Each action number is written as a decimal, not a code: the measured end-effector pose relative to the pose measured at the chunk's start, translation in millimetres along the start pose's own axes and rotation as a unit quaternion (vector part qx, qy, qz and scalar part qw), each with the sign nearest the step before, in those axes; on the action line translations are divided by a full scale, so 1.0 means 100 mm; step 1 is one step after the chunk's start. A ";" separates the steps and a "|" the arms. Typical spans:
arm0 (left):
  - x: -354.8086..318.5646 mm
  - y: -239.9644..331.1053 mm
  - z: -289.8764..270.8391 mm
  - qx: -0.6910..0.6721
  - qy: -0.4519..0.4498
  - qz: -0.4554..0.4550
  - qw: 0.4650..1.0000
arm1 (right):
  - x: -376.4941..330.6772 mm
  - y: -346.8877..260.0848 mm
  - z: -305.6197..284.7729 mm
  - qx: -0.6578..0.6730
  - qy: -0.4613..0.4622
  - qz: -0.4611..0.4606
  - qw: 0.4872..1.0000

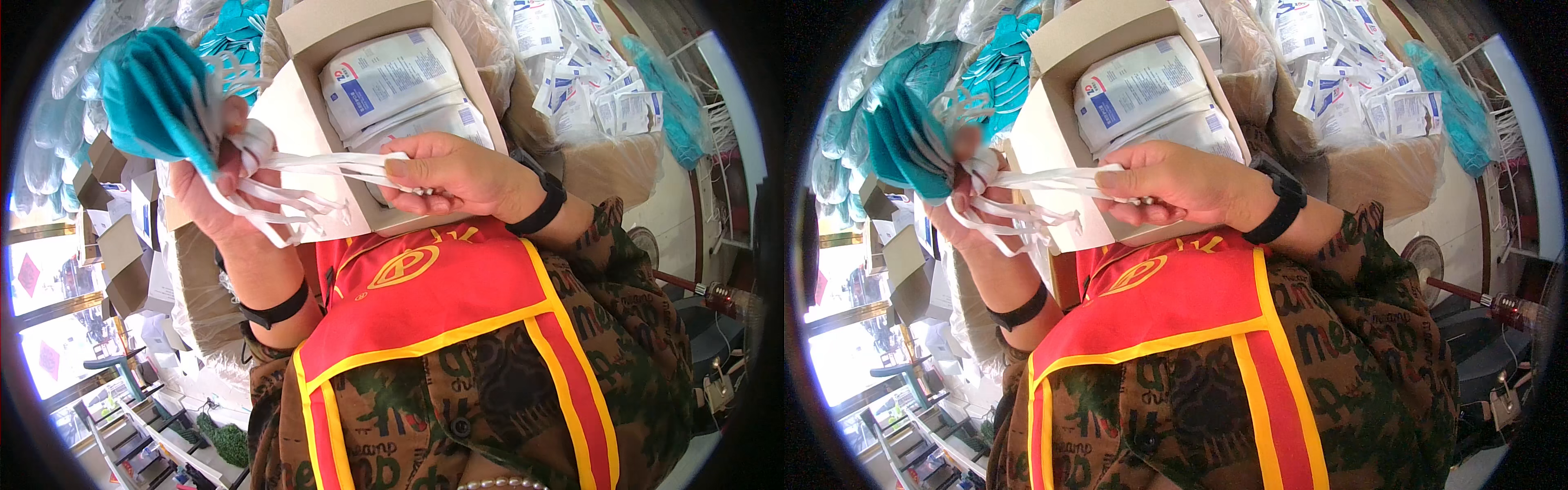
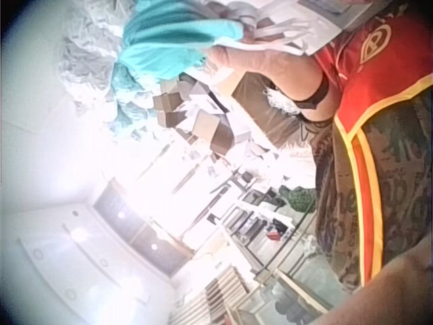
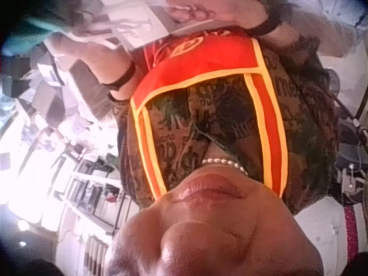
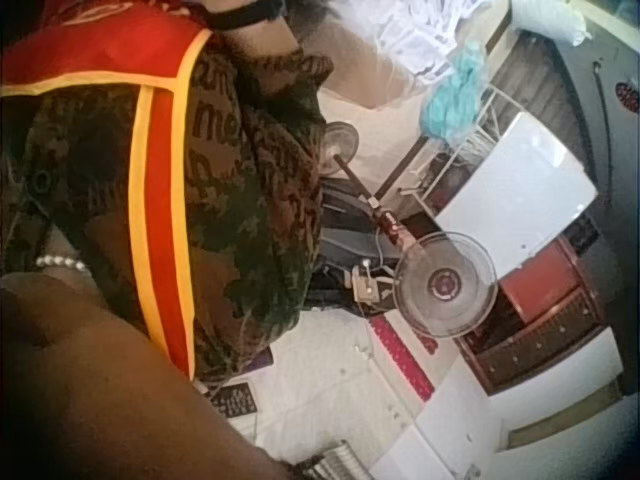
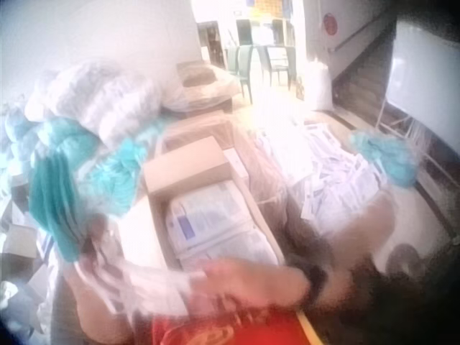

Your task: The recorder is packing several green medical masks into a white cardboard box along with small white packets.

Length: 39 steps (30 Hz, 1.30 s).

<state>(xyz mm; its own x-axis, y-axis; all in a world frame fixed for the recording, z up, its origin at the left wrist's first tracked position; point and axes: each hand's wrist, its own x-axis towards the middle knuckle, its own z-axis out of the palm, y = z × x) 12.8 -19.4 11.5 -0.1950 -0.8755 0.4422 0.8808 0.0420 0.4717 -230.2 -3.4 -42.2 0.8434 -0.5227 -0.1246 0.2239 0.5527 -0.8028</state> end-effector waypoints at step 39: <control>-0.41 0.50 0.01 0.893 -0.093 -0.045 0.437 | -0.97 -0.94 0.26 -0.450 0.041 0.111 0.885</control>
<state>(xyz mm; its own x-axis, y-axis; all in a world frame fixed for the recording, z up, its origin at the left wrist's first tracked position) 65.0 19.2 17.7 -0.3723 -0.8648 0.3370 -0.8446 0.4662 0.2633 -320.6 12.4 60.2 0.7708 -0.5322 -0.3501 -0.4545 -0.0744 -0.8876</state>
